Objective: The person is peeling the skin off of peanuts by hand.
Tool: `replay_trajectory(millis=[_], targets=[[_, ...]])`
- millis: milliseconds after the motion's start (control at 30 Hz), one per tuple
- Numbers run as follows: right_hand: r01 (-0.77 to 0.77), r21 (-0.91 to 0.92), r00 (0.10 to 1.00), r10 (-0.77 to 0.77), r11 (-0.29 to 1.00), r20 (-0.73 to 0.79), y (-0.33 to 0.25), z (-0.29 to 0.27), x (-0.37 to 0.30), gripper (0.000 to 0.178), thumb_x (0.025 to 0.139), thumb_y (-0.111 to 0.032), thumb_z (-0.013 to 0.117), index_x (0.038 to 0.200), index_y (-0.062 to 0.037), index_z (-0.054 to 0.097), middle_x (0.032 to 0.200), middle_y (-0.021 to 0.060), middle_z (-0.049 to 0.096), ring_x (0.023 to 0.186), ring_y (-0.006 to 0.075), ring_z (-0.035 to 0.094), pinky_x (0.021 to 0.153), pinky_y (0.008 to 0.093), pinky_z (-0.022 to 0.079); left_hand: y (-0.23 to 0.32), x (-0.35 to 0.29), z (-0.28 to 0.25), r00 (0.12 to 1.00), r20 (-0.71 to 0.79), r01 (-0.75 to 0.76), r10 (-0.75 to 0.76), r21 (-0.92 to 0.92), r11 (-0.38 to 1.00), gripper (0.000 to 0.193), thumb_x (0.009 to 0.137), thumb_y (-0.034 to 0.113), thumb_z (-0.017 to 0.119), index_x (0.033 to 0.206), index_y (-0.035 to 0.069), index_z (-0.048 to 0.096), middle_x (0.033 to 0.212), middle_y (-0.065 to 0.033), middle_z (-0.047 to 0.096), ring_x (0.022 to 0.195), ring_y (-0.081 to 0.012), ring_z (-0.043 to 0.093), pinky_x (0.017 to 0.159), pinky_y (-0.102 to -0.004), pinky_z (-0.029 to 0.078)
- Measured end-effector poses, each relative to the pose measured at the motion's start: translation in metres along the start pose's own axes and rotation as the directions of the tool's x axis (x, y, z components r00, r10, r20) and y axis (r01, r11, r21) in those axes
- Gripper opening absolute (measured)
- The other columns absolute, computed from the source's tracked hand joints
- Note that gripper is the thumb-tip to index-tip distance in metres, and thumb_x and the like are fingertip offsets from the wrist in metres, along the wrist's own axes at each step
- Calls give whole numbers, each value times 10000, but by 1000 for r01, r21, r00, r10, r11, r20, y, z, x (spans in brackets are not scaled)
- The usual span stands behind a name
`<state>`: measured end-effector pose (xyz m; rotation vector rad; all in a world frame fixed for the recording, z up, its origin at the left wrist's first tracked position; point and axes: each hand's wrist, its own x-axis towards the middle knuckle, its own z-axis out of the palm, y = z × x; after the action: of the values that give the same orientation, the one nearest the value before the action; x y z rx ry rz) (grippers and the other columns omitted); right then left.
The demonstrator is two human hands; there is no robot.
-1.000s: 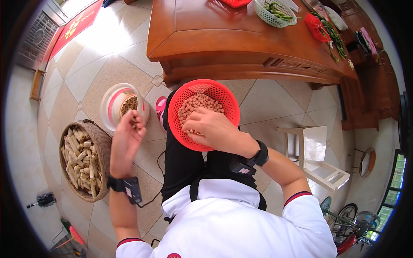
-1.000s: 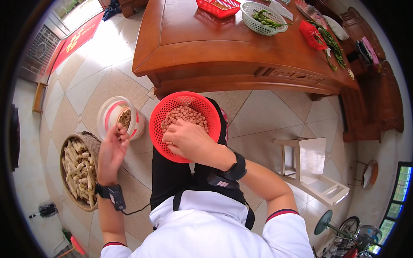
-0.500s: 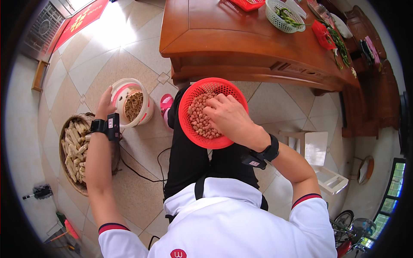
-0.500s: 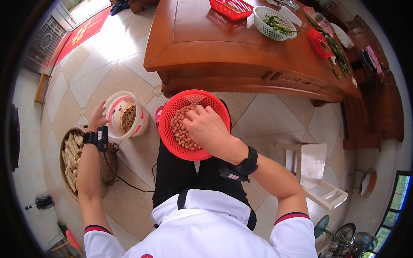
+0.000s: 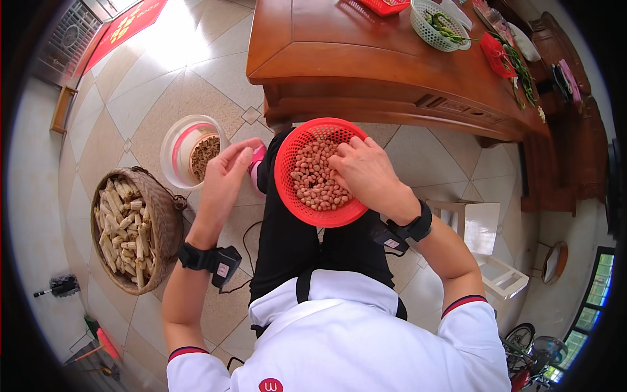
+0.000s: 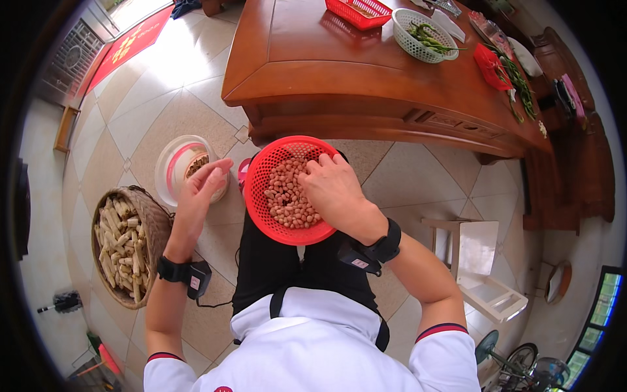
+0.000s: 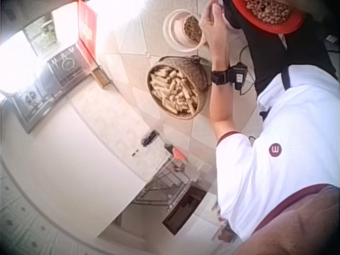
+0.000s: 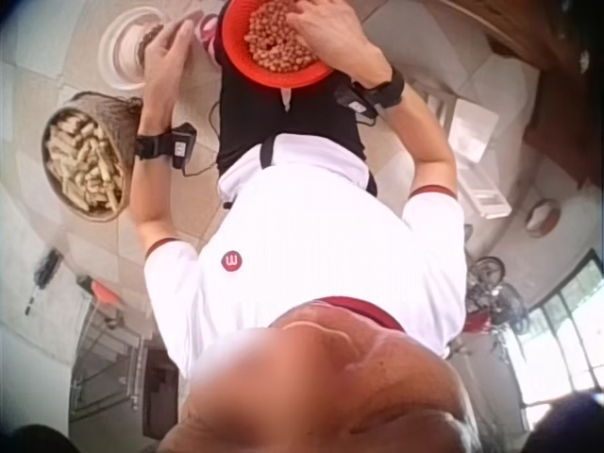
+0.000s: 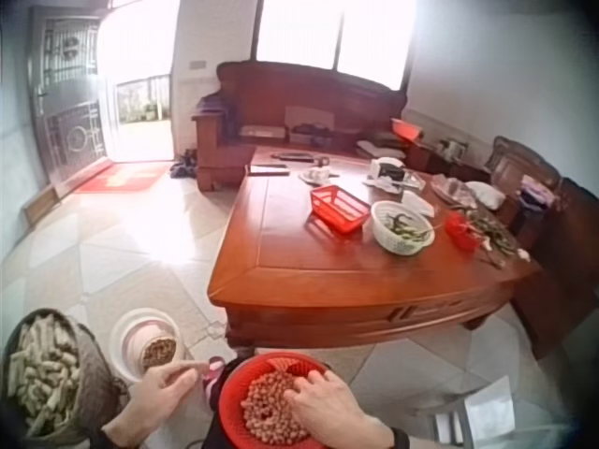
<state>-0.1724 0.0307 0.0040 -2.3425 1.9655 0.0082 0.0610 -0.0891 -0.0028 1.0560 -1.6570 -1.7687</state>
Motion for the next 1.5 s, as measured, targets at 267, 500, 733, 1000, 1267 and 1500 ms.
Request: replay_trajectory(millis=[267, 500, 733, 1000, 1267, 1500], targets=[[19, 173, 991, 4, 985, -133, -11, 34, 16, 140, 794, -129, 569, 912, -80, 627, 907, 83, 605, 901, 249, 588, 755, 387, 487, -11, -18, 43, 997, -35, -73, 71, -76, 994, 346, 930, 144, 580, 1229, -29, 548, 1059, -84, 622, 944, -116, 584, 842, -241, 468], [10, 251, 992, 21, 968, -121, -11, 22, 8, 150, 747, -136, 639, 884, -76, 645, 865, 94, 603, 889, 268, 602, 756, 394, 493, 2, -27, 53, 942, -150, -248, 301, 297, 922, 267, 895, 152, 608, 1138, 40, 624, 1127, -102, 597, 1034, -169, 545, 813, -268, 435], [68, 343, 985, -9, 937, -172, -24, 34, 11, 133, 723, -131, 660, 834, -71, 618, 811, 86, 604, 789, 276, 616, 668, 398, 509, 12, -33, 63, 929, -118, -287, 351, 368, 884, 247, 905, 130, 579, 1120, 20, 627, 1124, -92, 609, 990, -144, 561, 825, -255, 433], [54, 701, 955, 168, 712, -245, -31, -4, -11, 143, 798, -158, 651, 871, -37, 628, 788, 110, 612, 765, 269, 608, 661, 377, 493, 14, -45, 72, 992, -7, -125, 125, 19, 992, 289, 938, 103, 551, 1184, -48, 540, 1033, -65, 609, 957, -90, 556, 859, -226, 448], [87, 666, 905, 221, 741, -365, -38, -23, -28, 167, 796, -136, 676, 923, -31, 643, 859, 100, 632, 814, 260, 609, 690, 350, 498, 3, -37, 81, 996, 90, 7, 23, -316, 949, 210, 933, 120, 576, 1092, -16, 561, 991, -63, 630, 884, -90, 606, 775, -221, 494], [127, 803, 873, 318, 583, -369, -41, -18, -28, 219, 794, -127, 689, 994, -40, 671, 960, 100, 633, 889, 254, 605, 765, 339, 498, 3, -38, 81, 983, 151, 171, -105, -540, 824, 228, 941, 167, 578, 1109, 16, 553, 990, -38, 634, 874, -68, 609, 736, -197, 486]])
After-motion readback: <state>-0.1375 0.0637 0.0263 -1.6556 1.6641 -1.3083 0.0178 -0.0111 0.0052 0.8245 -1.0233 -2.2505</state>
